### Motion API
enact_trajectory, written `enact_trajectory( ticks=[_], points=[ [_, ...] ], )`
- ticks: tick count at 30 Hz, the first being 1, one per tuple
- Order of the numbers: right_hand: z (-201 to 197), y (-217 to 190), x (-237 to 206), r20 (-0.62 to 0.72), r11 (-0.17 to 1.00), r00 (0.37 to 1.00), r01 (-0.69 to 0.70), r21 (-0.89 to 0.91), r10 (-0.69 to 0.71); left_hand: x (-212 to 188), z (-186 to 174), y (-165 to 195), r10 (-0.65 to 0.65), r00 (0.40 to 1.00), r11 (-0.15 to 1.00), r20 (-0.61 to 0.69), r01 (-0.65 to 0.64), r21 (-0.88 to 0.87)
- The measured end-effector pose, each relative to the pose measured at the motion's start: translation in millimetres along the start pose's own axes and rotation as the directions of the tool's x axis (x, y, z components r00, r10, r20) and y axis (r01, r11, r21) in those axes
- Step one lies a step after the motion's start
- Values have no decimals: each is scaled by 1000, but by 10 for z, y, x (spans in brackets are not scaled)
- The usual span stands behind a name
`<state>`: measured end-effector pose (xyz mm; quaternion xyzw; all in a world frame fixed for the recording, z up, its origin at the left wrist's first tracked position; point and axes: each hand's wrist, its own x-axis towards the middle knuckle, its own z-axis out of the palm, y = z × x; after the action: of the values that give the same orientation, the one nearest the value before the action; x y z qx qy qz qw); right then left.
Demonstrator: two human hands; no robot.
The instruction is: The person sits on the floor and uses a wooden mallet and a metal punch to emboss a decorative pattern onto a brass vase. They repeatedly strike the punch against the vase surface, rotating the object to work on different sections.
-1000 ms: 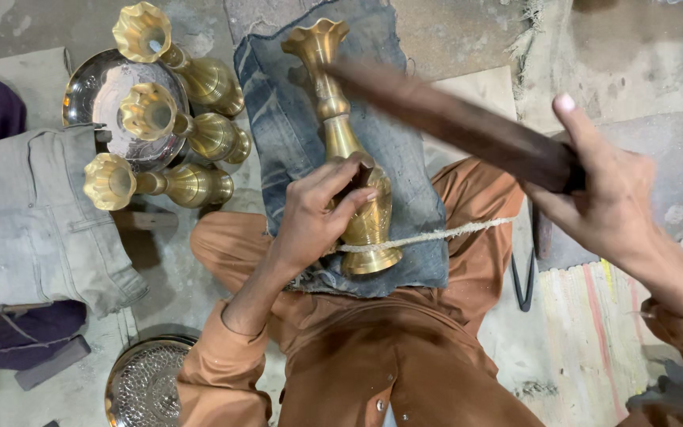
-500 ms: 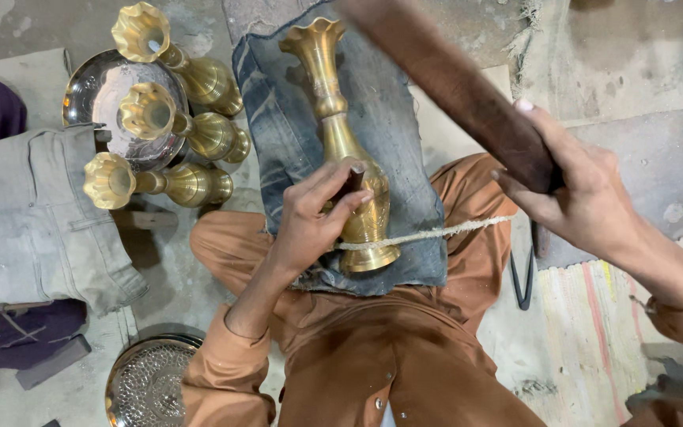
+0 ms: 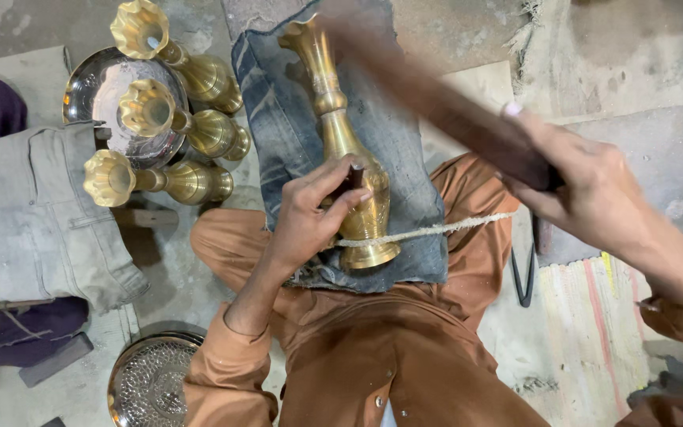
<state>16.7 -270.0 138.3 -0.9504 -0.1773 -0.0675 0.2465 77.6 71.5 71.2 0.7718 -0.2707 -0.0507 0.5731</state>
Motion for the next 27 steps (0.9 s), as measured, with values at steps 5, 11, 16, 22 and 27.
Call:
enact_trajectory(
  ticks=[5, 11, 16, 22, 27],
  points=[
    [-3, -95, 30, 29, 991, 996, -84, -105, 88, -18, 10, 12, 34, 999, 999, -22, -34, 23],
    [-50, -169, 112, -29, 997, 999, -32, -75, 29, -9, 1, 23, -44, 999, 999, 2, 44, -16],
    [-74, -179, 95, 94, 951, 995, 54, -305, -27, -16, -8, 18, -31, 999, 998, 34, 29, 56],
    [20, -39, -45, 82, 966, 996, 56, -252, -36, -20, -24, 9, 5, 999, 999, 33, -7, 53],
    [104, 85, -287, 84, 956, 995, -20, -292, 46, 34, -60, 49, 94, 991, 992, 97, -101, 71]
  ],
)
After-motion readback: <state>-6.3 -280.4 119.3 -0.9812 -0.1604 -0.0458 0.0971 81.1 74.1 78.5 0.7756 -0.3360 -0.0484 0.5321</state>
